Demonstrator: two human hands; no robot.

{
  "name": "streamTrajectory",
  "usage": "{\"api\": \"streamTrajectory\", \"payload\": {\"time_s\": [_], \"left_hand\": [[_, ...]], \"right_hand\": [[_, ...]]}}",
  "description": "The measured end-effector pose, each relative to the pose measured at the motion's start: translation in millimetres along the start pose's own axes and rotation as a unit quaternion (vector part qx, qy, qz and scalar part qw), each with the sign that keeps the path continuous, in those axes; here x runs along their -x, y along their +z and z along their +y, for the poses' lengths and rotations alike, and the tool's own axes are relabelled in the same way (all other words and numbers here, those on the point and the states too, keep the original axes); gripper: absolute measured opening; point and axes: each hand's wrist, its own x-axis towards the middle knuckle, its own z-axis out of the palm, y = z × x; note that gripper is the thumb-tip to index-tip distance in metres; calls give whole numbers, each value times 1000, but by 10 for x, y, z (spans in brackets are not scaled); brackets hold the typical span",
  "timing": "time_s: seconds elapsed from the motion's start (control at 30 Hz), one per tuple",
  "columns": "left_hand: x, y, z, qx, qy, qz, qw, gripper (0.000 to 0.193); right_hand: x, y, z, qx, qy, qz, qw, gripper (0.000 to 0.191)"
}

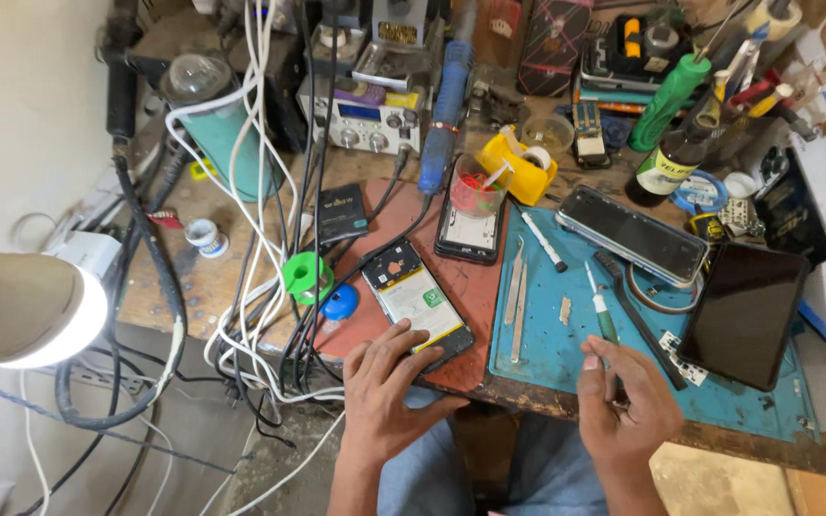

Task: The person pries the battery out of an opened smartphone using a metal pry tool, then uses a screwdriver to work on the phone's back cover and internal components on the workbench. They handle the phone body, battery, and a small removed part while seated at the repair bench.

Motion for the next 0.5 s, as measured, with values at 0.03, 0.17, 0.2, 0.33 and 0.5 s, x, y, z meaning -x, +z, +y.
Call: {"api": "streamTrajectory", "payload": {"time_s": [0.03,0.17,0.2,0.33,0.5], "left_hand": [[-1,-4,9,3,9,6,1000,64],[-4,-24,46,-4,19,14,1000,64],[3,-24,50,-6,21,17,1000,64],[39,-22,77,1,18,17,1000,66],[46,-34,114,-5,14,24,1000,65]], "right_hand": [[-13,-3,-21,7,-6,2,1000,17],[-36,-48,-101,1,-5,2,1000,17],[-29,-58,-116,3,-4,-1,1000,17],[-76,-79,-105,-55,-20,14,998,26],[-385,-285,9,-43,-140,121,982,38]]}}
